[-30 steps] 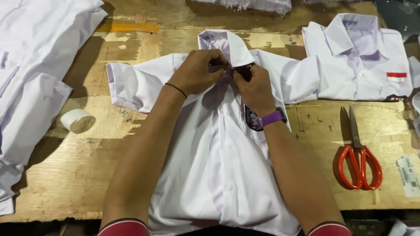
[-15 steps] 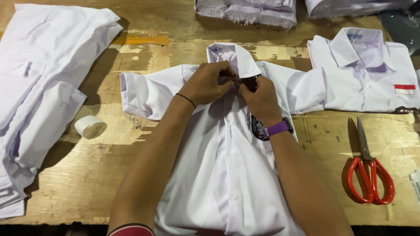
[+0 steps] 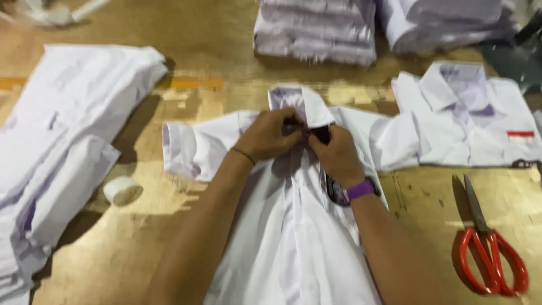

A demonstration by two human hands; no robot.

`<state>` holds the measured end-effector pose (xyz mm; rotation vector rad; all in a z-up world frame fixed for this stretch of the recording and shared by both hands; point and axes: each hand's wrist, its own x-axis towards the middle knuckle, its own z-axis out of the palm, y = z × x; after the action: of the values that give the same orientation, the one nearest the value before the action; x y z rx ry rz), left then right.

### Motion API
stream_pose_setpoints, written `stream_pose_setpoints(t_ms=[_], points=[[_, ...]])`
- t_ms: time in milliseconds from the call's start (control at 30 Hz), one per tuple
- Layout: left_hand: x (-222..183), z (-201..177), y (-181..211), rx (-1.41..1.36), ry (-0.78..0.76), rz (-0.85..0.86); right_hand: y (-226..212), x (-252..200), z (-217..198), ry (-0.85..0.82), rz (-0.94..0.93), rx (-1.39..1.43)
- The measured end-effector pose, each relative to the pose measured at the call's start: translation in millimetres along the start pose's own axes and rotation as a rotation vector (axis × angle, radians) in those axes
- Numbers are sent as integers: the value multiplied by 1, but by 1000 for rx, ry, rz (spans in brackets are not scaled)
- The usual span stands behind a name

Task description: Inspecting a white school shirt and using scissors to trim loose threads from the seams and collar.

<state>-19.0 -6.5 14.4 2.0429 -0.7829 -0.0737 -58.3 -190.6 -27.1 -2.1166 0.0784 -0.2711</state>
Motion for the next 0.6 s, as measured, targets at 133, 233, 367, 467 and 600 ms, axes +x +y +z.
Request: stream_pose_setpoints(t_ms=[133,233,367,467,600], points=[[2,-3,-3,14,-19,-50,1,-1,-3,-7,48,-2],[0,-5,-2,29,-9,-46,3,0,-1,-17,38,-6],[-1,-3,-5,32,-12,-44,9,-3,2,-18,52,-11],[1,-7,-4,32,-2,-32,-1,-1,-2,-23,19,19],[-1,-4,-4,26,-12,-33,3,-2,-3,-29,11,75]])
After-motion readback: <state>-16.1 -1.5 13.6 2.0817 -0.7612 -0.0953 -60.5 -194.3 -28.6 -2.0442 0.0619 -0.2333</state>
